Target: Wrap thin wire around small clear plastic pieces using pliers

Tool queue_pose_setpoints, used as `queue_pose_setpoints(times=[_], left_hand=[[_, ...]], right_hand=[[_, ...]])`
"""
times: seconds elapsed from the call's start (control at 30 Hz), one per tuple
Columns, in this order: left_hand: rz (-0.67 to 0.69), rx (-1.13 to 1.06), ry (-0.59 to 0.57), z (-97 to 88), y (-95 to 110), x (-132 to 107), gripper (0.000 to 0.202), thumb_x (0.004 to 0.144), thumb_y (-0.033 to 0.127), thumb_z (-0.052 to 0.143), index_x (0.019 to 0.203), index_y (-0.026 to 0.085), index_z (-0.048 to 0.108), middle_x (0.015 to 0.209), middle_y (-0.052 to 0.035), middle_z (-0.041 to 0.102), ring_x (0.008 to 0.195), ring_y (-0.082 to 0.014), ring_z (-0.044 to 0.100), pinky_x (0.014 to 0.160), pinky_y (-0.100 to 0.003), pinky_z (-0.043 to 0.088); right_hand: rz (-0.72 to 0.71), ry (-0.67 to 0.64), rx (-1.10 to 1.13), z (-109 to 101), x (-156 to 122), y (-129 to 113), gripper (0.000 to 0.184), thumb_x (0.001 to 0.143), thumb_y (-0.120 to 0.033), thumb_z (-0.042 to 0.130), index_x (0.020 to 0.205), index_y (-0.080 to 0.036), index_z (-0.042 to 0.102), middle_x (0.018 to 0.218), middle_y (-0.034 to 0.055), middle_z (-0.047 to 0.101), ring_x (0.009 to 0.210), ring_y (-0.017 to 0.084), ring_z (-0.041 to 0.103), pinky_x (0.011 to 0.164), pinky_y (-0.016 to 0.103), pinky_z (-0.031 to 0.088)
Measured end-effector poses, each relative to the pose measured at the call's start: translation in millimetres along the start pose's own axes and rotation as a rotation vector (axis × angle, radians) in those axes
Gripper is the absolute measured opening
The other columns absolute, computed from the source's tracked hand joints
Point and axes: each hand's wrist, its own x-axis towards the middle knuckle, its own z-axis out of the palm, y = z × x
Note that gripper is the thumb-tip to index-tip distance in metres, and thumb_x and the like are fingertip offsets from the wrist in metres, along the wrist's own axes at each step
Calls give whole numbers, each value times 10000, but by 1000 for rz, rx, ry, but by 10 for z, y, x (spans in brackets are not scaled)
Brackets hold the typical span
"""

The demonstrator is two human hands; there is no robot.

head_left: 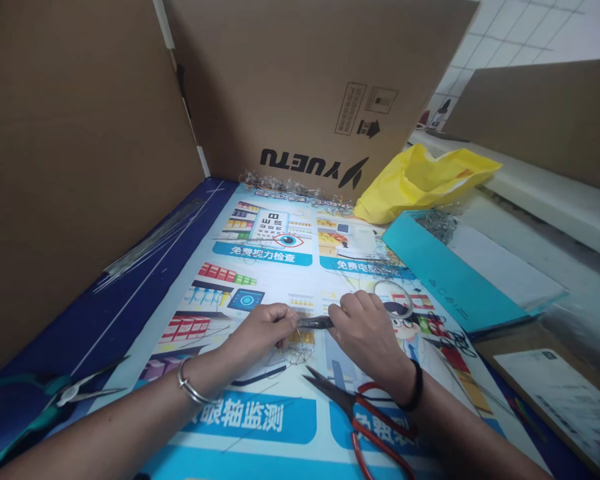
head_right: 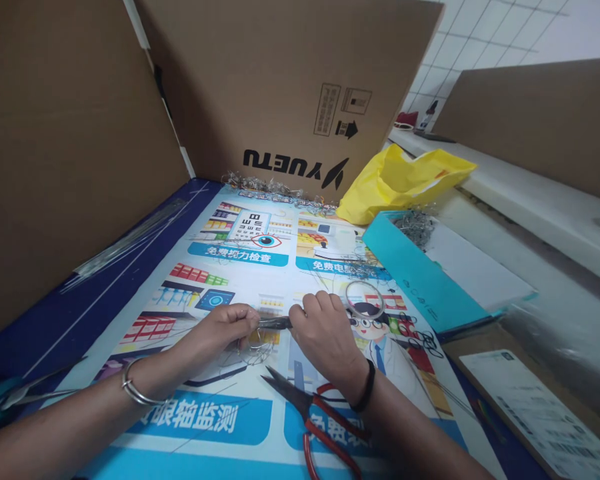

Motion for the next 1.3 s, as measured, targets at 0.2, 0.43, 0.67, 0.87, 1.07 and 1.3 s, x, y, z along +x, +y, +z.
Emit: queue_pose_setpoints(times=[0.2,0.43,0.67,0.87,1.07,1.3], left_hand=[[-15,-16,5,11,27,-8,176,722,280,549,596,167,499,501,29,466,492,-97,407,506,-219,289],[-11,-14,12,5,19,-8,186,730,294,548,596,172,506,497,30,477,491,-99,407,506,-219,292],[8,14,-18,-4,32,-18,186,721,278,557,575,174,509,509,30,466,491,-99,406,494,-224,283],[5,34,-25,-2,39,-25,181,720,269,550,571,173,511,506,32,471,481,-95,392,496,-222,286],[-7,9,-20,-8,23,-17,148,698,257,554,581,171,526,515,34,466,487,-97,405,494,-220,288],[8,5,-27,-6,-4,-14,149,715,251,547,592,171,516,510,32,465,480,-93,394,483,-217,280]], right_hand=[[9,4,6,14,-1,-4,72,753,-192,575,686,-191,548,699,50,495,716,191,363,647,319,211],[-2,3,1,24,4,-2,86,753,-175,572,673,-193,548,687,49,495,712,191,364,640,321,205],[-43,-11,7,43,7,18,81,743,-175,571,666,-191,551,690,55,508,718,195,372,634,323,198],[-43,-37,30,56,10,16,72,733,-184,577,666,-194,551,690,50,520,708,193,385,623,323,192],[-36,-41,45,68,8,2,61,727,-183,573,668,-187,557,690,51,528,709,186,400,622,315,200],[-17,-65,50,89,-6,4,52,725,-190,571,674,-190,557,695,46,543,712,188,425,624,315,214]])
